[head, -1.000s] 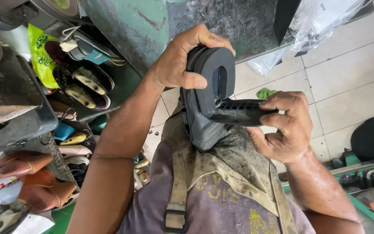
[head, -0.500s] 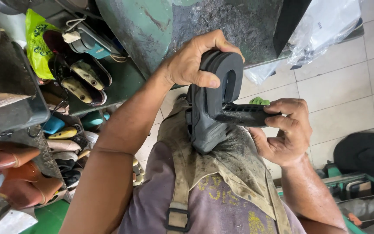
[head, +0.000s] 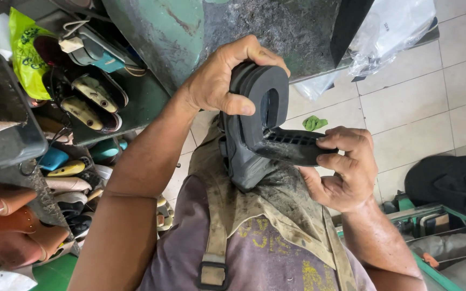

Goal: Repair a shoe by peeling off the old sole and grinding the surface for a new one using a bench grinder

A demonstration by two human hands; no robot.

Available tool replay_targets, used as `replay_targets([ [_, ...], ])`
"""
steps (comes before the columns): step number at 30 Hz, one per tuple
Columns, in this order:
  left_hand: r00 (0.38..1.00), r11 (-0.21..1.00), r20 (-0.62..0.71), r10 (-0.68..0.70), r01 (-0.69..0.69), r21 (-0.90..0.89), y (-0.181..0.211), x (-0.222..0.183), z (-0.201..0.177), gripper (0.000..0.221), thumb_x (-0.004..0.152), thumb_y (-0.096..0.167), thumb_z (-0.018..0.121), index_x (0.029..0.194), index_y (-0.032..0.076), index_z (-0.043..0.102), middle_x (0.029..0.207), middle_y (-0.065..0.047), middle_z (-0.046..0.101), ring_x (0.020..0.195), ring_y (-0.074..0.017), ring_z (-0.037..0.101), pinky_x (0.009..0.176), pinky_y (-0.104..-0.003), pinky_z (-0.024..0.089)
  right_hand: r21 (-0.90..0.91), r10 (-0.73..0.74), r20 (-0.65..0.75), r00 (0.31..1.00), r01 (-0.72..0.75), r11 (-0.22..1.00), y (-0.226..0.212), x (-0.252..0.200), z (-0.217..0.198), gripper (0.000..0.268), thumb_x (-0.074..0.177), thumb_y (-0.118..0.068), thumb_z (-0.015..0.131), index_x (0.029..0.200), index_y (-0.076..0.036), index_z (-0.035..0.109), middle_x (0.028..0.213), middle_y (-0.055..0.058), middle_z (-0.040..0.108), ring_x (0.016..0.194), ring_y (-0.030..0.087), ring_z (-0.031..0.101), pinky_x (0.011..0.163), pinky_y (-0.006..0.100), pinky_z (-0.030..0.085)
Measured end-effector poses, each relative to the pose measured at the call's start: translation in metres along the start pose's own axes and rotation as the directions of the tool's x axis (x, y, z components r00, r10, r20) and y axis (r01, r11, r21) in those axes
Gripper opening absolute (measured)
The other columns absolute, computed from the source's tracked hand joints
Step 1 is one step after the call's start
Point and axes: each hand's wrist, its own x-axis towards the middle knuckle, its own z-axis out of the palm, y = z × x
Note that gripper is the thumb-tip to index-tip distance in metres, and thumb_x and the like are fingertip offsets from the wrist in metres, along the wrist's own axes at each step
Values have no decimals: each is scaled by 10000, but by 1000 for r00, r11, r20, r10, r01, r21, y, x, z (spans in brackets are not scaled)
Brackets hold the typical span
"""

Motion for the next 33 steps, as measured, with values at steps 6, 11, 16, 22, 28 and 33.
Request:
replay_targets([
  [6, 1000, 999, 7, 27, -27, 35, -2, -5, -4, 609, 865, 425, 771, 1289, 129, 449, 1366, -192, 582, 1289, -360, 615, 1115, -543, 524, -4, -86, -64, 994, 85, 996, 4, -21, 9, 214, 914, -164, 744, 884, -75, 552, 1014, 181, 619, 913, 305, 601, 795, 484, 613],
  [11, 1000, 999, 16, 18, -18, -28, -2, -9, -4, 595, 850, 402, 788, 1279, 164, 451, 1384, -200, 566, 1290, -351, 607, 1111, -537, 517, -10, -82, -19, 996, 82, 997, -7, -22, 6, 200, 929, -204, 692, 834, -74, 573, 1001, 184, 622, 917, 318, 614, 829, 532, 613],
  [16, 1000, 1000, 8, 22, -22, 6, -1, -11, -5, 606, 861, 441, 779, 1306, 175, 466, 1390, -200, 569, 1308, -353, 607, 1121, -544, 501, -17, -88, -6, 996, 88, 996, -12, -21, 7, 210, 923, -206, 692, 796, -72, 593, 973, 187, 613, 899, 309, 616, 820, 543, 604],
  [22, 999, 991, 9, 38, -36, -132, -4, -17, -6, 581, 917, 387, 787, 1378, 224, 472, 1450, -159, 520, 1382, -391, 563, 1186, -614, 555, -12, -94, 21, 995, 94, 995, -19, -22, 10, 160, 935, -130, 700, 828, -37, 625, 959, 174, 626, 818, 290, 611, 827, 524, 587],
  [28, 999, 985, 25, 40, -35, -166, -1, -18, -4, 577, 943, 380, 776, 1399, 240, 451, 1492, -112, 472, 1443, -400, 501, 1274, -653, 526, 11, -182, -8, 983, 182, 983, -17, -30, 20, 146, 893, -24, 723, 805, -55, 610, 856, 104, 667, 737, 207, 588, 624, 350, 550],
  [33, 998, 996, -15, 67, -67, -52, 0, -8, -1, 496, 916, 333, 763, 1318, 221, 494, 1384, -150, 593, 1282, -320, 636, 1127, -524, 591, -24, -103, 18, 995, 103, 994, -4, -57, 13, 213, 883, -55, 712, 741, -139, 578, 899, 57, 673, 766, 153, 615, 642, 298, 601],
])
